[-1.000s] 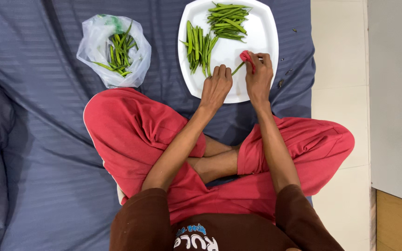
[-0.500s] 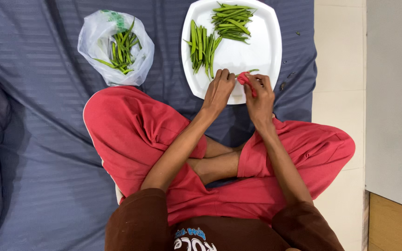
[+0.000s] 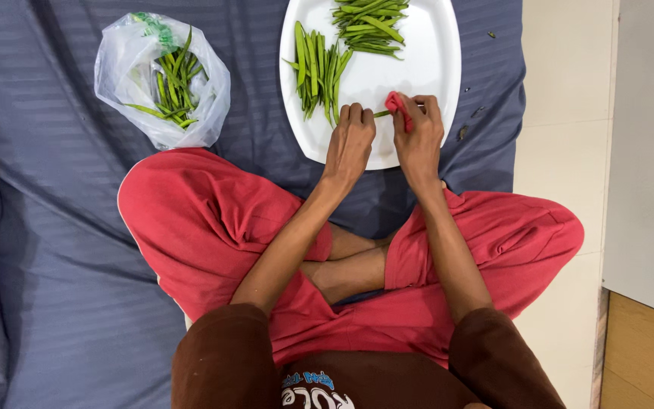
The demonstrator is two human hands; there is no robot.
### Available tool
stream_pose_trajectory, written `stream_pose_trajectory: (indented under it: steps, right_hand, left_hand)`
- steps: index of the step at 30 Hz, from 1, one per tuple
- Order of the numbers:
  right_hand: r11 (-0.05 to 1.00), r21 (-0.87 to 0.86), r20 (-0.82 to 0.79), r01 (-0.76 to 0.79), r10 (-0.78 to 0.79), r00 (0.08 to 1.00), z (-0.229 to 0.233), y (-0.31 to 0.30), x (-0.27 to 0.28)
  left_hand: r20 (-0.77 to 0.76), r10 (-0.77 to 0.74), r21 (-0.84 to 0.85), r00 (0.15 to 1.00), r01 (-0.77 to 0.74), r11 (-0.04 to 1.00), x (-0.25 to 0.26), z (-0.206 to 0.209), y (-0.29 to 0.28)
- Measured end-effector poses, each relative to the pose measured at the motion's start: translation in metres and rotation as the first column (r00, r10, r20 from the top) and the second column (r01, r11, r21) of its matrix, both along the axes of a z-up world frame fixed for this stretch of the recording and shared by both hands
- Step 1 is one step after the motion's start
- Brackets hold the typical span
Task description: The person picks up green beans from a plastic bag, snaps off the ends by hand, and places the trimmed beans onto a white plastic plate.
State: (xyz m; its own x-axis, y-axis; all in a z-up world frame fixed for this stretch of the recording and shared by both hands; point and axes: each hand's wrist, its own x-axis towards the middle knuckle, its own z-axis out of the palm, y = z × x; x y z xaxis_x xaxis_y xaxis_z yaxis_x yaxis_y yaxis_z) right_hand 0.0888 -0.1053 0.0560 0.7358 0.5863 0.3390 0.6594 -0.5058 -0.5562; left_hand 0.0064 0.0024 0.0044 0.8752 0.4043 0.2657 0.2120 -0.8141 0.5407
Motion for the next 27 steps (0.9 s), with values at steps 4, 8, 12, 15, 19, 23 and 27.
stream_pose_trajectory:
  steps: [4,8,12,15,19,23,27]
  right_hand:
    - [0.999,-0.002,0.019,0.051,-0.051,0.998,-0.005,-0.006,0.008]
    - [0.993,-0.011,0.018,0.119,-0.118,0.993,-0.006,-0.013,0.012]
    - [0.994,0.075,0.026,0.077,-0.080,0.996,0.000,-0.014,0.002]
    - [0.991,0.133,0.096,-0.031,0.018,0.995,0.000,-0.009,-0.017]
    - [0.996,0.050,-0.111,-0.073,0.078,0.991,-0.003,0.002,-0.031]
    - [0.998,0.007,-0.034,-0.068,0.068,0.997,-0.001,0.005,-0.020]
    - [1.000,-0.014,0.010,0.012,-0.011,1.000,-0.007,-0.001,-0.006]
  left_hand:
    - [0.011,-0.002,-0.036,1.000,0.003,0.999,-0.001,-0.003,-0.001]
    - [0.046,-0.006,-0.034,0.999,0.008,0.999,-0.004,-0.007,-0.004]
    - [0.089,-0.007,-0.082,0.996,0.014,0.997,-0.009,-0.004,-0.003]
    - [0.088,-0.022,-0.069,0.996,0.028,0.997,-0.009,-0.002,-0.001]
    - [0.036,-0.037,-0.117,0.999,0.041,0.992,-0.007,-0.003,-0.001]
    - [-0.027,-0.016,0.096,1.000,0.018,0.995,-0.002,-0.007,-0.002]
    - [-0.060,0.019,0.142,0.998,-0.011,0.990,0.000,-0.005,-0.004]
